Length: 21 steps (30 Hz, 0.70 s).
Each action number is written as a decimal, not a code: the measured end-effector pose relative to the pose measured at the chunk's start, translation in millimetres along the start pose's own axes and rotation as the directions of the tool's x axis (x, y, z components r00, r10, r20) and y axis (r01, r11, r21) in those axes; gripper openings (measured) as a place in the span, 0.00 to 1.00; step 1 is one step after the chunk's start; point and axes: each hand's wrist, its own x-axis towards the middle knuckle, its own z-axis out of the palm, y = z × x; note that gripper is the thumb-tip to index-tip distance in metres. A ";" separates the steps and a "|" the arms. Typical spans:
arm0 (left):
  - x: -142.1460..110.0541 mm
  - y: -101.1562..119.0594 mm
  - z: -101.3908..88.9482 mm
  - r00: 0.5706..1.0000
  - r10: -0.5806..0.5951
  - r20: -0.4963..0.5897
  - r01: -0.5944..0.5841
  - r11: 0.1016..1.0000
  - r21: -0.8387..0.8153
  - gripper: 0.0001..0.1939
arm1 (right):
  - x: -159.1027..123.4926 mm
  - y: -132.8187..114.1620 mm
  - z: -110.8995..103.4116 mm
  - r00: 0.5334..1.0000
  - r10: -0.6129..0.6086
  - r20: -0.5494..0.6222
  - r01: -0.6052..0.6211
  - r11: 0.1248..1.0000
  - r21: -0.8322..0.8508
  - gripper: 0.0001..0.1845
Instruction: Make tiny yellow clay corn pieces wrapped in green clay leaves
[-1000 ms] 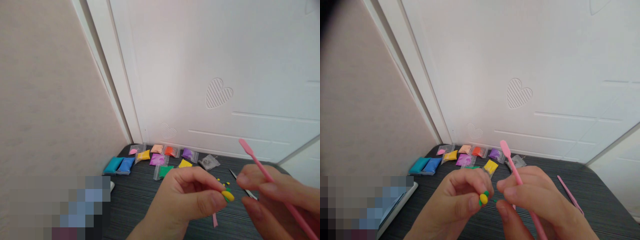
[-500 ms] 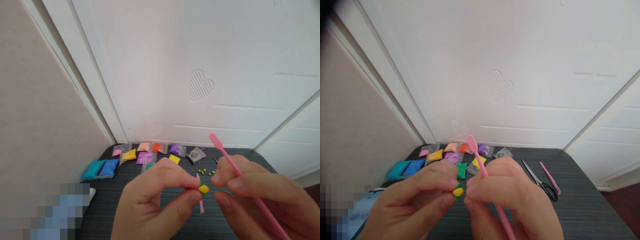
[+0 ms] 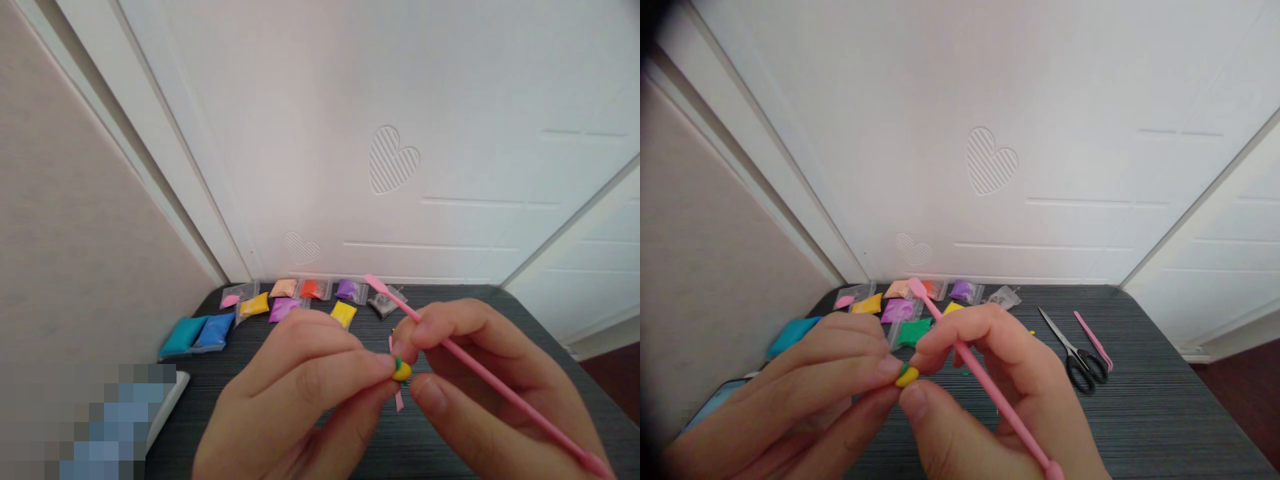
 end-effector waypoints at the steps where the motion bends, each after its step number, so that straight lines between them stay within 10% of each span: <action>1: -0.3 0.1 0.1 1.000 0.005 0.002 -0.005 1.000 0.016 0.08 | -0.4 -0.1 1.2 1.000 0.017 -0.004 -0.017 1.000 0.013 0.11; 21: 1.8 0.2 -3.5 0.991 -0.115 0.075 0.127 0.975 -0.183 0.14 | -0.2 1.3 6.7 0.997 -0.081 -0.013 0.082 0.995 0.053 0.13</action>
